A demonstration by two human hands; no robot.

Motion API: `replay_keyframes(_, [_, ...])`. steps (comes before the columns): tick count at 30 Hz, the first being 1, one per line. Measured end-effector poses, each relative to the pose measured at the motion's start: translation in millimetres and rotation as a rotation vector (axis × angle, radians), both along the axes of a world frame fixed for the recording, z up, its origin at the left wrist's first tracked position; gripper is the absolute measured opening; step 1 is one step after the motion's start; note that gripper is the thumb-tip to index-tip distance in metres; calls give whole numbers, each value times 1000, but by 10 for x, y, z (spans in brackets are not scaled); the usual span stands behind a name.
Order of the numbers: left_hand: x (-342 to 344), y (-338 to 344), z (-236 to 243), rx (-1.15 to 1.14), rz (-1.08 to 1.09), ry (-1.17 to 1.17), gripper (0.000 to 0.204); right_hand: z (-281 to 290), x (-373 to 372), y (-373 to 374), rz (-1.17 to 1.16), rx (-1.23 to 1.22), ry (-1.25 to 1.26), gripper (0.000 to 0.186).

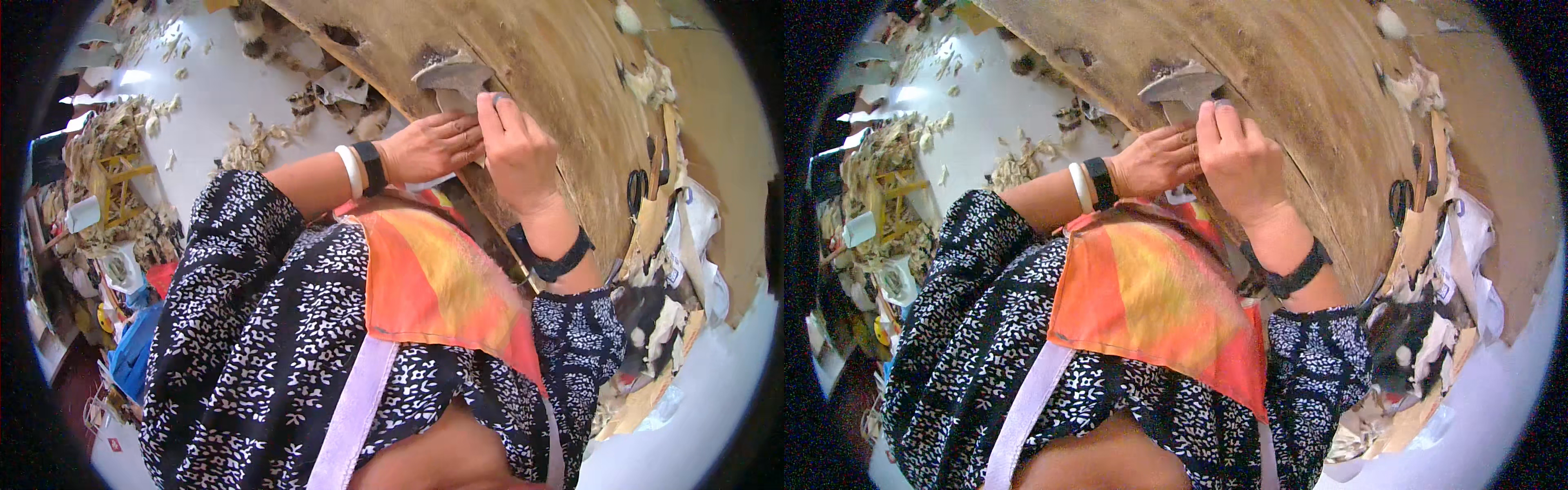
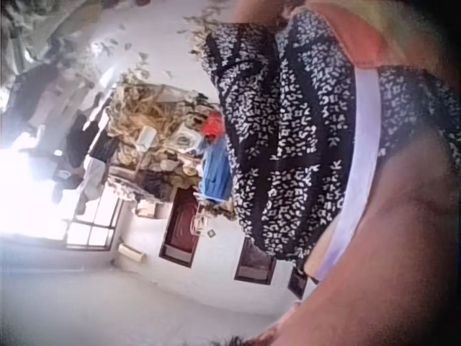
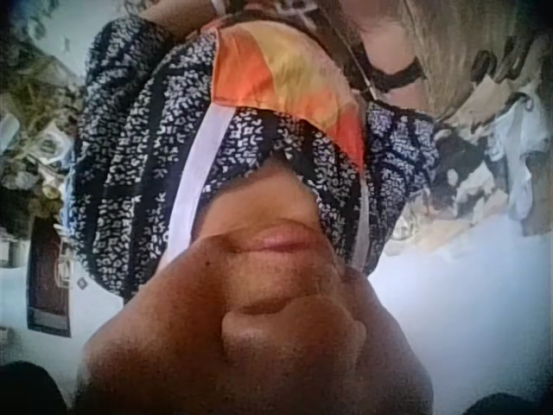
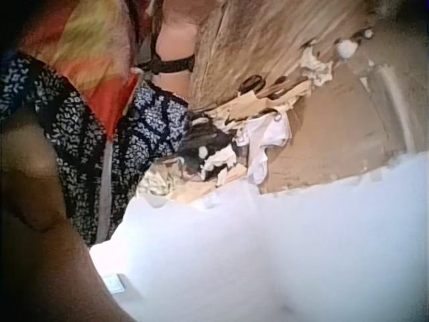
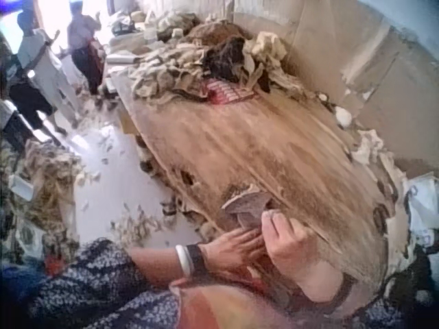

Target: Skiving the edge of a small piece of leather using a specialized hand knife on a workbench.

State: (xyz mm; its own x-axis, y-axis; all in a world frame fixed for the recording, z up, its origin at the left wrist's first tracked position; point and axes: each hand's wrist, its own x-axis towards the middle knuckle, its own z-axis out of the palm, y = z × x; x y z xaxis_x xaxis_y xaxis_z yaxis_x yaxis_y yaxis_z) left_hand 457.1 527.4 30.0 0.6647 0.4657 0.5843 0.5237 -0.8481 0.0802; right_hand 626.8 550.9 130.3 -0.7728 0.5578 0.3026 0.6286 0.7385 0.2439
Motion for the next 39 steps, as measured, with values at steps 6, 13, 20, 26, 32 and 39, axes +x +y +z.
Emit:
replay_keyframes(6, [38,-86,-70,-67,17,64,44,249,171,-363,-23,-39,-56,30])
replay_keyframes(13, [129,-60,-46,-90,45,84,48,-56,71,36,-36,-69,53,33])
replay_keyframes(20, [-94,11,507,-266,116,84,91,394,689,-62,-148,-197,338,36])
replay_keyframes(26, [-253,109,819,-444,391,218,68,396,793,-190,-244,-289,379,35])
replay_keyframes(32, [-414,50,614,-227,286,42,64,463,845,-243,-285,-342,464,39])
replay_keyframes(39, [-185,-150,598,-326,228,53,71,402,700,-476,-143,-331,305,43])
